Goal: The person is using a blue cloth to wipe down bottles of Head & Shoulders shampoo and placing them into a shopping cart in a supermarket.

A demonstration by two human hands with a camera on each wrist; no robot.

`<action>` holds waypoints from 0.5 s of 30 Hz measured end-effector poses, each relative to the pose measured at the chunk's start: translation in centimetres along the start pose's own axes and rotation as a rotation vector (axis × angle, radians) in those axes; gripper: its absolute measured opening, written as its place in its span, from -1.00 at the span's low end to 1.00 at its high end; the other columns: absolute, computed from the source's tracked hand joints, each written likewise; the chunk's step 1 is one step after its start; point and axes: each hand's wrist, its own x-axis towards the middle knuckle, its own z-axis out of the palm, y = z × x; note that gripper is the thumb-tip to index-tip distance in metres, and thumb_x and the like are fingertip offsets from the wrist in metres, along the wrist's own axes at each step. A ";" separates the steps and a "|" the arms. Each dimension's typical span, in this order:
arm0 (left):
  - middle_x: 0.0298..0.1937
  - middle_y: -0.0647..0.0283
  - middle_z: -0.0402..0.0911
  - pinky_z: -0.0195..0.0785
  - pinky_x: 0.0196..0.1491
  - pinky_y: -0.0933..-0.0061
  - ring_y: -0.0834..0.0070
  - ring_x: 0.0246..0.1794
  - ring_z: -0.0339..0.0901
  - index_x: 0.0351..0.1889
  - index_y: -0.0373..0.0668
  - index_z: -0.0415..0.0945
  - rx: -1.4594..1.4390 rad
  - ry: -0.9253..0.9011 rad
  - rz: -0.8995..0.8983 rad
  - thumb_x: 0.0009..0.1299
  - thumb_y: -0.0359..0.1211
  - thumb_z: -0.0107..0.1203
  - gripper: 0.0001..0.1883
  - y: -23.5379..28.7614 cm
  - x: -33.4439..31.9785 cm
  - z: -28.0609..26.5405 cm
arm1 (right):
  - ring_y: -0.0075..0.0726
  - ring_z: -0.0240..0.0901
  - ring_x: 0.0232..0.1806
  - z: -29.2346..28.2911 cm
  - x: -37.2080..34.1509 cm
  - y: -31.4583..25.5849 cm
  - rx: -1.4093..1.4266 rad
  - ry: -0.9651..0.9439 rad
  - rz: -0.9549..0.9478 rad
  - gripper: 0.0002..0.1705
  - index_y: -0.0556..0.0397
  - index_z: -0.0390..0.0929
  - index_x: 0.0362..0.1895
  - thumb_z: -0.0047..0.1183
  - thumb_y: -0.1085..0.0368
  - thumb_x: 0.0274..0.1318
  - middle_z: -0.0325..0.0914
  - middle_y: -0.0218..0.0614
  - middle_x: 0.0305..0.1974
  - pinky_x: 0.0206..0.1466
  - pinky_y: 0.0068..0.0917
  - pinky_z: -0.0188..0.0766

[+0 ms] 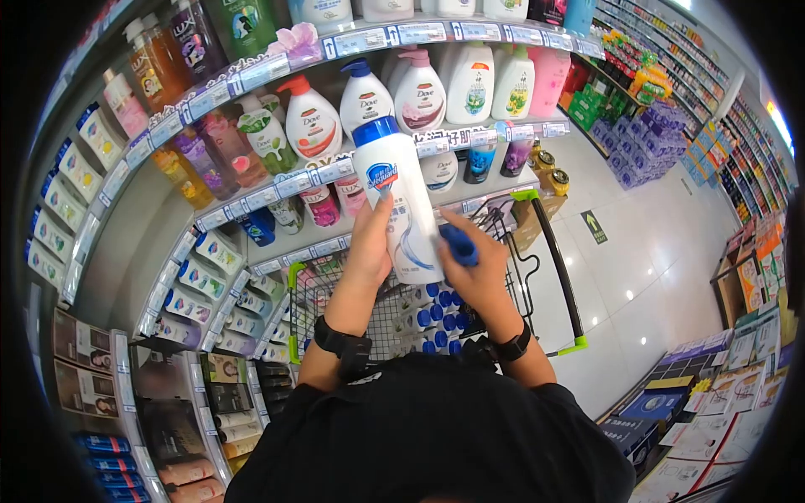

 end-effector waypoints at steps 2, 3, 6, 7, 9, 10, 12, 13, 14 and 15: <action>-0.01 0.20 0.43 0.32 -0.04 0.46 0.49 -0.06 0.42 0.11 -0.26 0.22 -0.047 0.014 -0.078 0.39 -0.22 -0.13 -0.59 -0.4 0.0 -0.8 | -0.49 0.45 -0.46 -0.5 0.0 0.2 0.015 0.101 0.078 -0.62 0.06 0.46 -0.11 0.10 0.44 -0.15 0.52 -0.26 -0.42 -0.37 -0.60 0.35; -0.02 0.20 0.44 0.33 -0.07 0.47 0.51 -0.09 0.44 0.10 -0.26 0.23 -0.019 0.012 -0.083 0.40 -0.21 -0.15 -0.59 -0.5 -0.4 -0.7 | -0.30 0.49 -0.48 -0.6 0.3 0.3 -0.010 0.200 0.003 -0.64 0.11 0.37 -0.16 0.12 0.35 -0.12 0.48 -0.16 -0.47 -0.43 -0.55 0.35; -0.02 0.21 0.44 0.32 -0.06 0.48 0.51 -0.09 0.44 0.11 -0.28 0.23 0.072 -0.009 -0.120 0.39 -0.23 -0.14 -0.59 -0.9 -1.0 -0.6 | -0.35 0.38 -0.56 -0.6 1.4 0.2 0.201 0.404 -0.019 -0.66 0.17 0.25 -0.22 0.04 0.28 -0.04 0.41 -0.21 -0.55 -0.48 -0.54 0.28; -0.02 0.20 0.43 0.32 -0.06 0.48 0.52 -0.09 0.43 0.11 -0.28 0.22 0.078 -0.054 -0.133 0.39 -0.24 -0.13 -0.59 -1.1 -1.3 -0.4 | -0.36 0.26 -0.58 -0.9 1.4 1.1 0.129 0.358 -0.009 -0.63 0.18 0.15 -0.25 -0.09 0.14 0.05 0.30 -0.22 -0.58 -0.50 -0.47 0.20; -0.01 0.20 0.43 0.32 -0.06 0.49 0.52 -0.08 0.43 0.11 -0.29 0.22 0.090 -0.156 -0.167 0.38 -0.25 -0.12 -0.59 -1.4 -2.0 0.1 | -0.31 0.23 -0.54 -1.4 1.8 2.0 0.113 0.312 0.039 -0.57 0.17 0.14 -0.29 -0.21 0.01 0.09 0.22 -0.19 -0.57 -0.49 -0.36 0.14; -0.01 0.20 0.43 0.32 -0.05 0.49 0.53 -0.07 0.43 0.11 -0.29 0.22 0.102 -0.217 -0.183 0.37 -0.26 -0.11 -0.59 -1.6 -2.3 0.1 | -0.33 0.22 -0.55 -1.3 2.2 1.9 0.126 0.353 0.032 -0.62 0.17 0.15 -0.30 -0.19 0.07 0.09 0.22 -0.20 -0.57 -0.49 -0.39 0.14; 0.00 0.20 0.42 0.31 -0.04 0.49 0.53 -0.06 0.42 0.12 -0.29 0.22 0.126 -0.328 -0.199 0.36 -0.28 -0.09 -0.59 -1.8 -2.8 0.0 | -0.37 0.20 -0.56 -1.1 3.1 1.2 0.150 0.434 0.017 -0.72 0.16 0.16 -0.33 -0.14 0.20 0.08 0.22 -0.23 -0.57 -0.50 -0.44 0.14; 0.00 0.20 0.42 0.30 -0.04 0.49 0.53 -0.05 0.42 0.11 -0.30 0.23 0.131 -0.335 -0.238 0.36 -0.28 -0.09 -0.59 -1.8 -2.9 -0.1 | -0.38 0.20 -0.57 -1.2 3.3 1.3 0.202 0.437 0.029 -0.75 0.16 0.16 -0.33 -0.11 0.26 0.07 0.22 -0.25 -0.58 -0.50 -0.46 0.14; 0.00 0.20 0.42 0.30 -0.03 0.49 0.53 -0.05 0.41 0.11 -0.30 0.23 0.136 -0.340 -0.272 0.36 -0.28 -0.08 -0.59 -1.6 -3.0 -0.2 | -0.39 0.20 -0.58 -1.2 3.3 1.4 0.256 0.437 0.038 -0.78 0.16 0.16 -0.33 -0.08 0.32 0.05 0.23 -0.27 -0.58 -0.50 -0.48 0.15; 0.01 0.20 0.42 0.29 -0.02 0.49 0.53 -0.05 0.41 0.11 -0.30 0.23 0.142 -0.344 -0.303 0.36 -0.29 -0.07 -0.59 -1.5 -3.0 -0.2 | -0.41 0.24 -0.58 -1.4 3.5 0.7 0.258 0.483 0.006 -0.80 0.17 0.24 -0.32 -0.02 0.44 -0.03 0.27 -0.29 -0.58 -0.49 -0.54 0.19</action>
